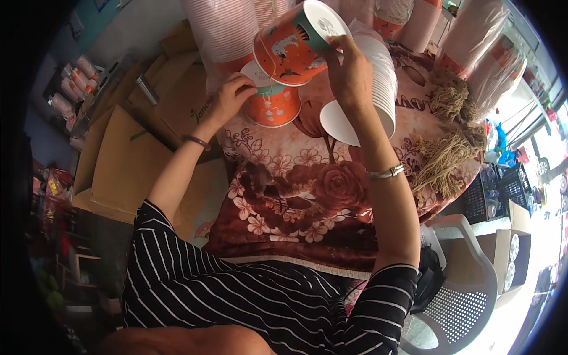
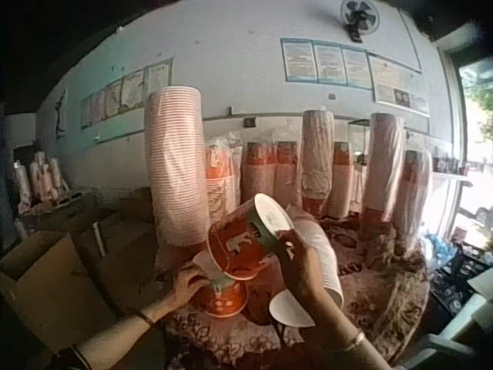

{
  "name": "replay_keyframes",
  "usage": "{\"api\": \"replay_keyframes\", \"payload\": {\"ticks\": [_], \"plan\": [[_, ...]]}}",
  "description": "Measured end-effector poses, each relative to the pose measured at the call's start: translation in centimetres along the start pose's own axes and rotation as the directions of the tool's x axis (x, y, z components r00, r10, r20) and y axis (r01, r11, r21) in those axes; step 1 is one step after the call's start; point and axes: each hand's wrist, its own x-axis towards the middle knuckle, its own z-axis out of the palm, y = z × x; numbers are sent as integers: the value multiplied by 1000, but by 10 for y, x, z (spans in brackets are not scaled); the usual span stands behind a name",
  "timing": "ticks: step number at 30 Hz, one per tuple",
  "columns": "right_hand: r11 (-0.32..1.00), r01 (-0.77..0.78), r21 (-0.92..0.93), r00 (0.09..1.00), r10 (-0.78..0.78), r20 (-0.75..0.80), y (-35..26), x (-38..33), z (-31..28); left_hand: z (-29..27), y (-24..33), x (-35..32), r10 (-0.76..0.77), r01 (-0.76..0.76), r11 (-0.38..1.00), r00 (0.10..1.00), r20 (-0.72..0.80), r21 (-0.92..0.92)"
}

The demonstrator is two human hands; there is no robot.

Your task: Attach twine handles to paper Halloween buckets by threading and knotting.

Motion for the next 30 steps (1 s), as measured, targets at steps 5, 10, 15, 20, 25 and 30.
{"api": "replay_keyframes", "payload": {"ticks": [5,10,15,20,25,30], "plan": [[995,95,-29,989,-91,120,-2,17,14,14,16,-21,-190,181,945,982,-8,-272],[922,384,-43,881,-352,318,-14,24,38,39,-38,-79,-222,198,970,957,-188,-139],[899,424,-112,808,-320,494,-18,12,57,40,-55,-76,-343,346,938,919,195,17],[869,474,-141,775,-336,535,-4,-5,79,51,-75,-85,-393,394,917,919,34,-68],[891,397,-219,818,-236,524,2,-18,83,58,-72,-87,-338,328,939,936,-99,-102],[892,355,-279,860,-194,471,-4,-25,88,59,-66,-87,-315,316,949,945,-86,-2]]}}
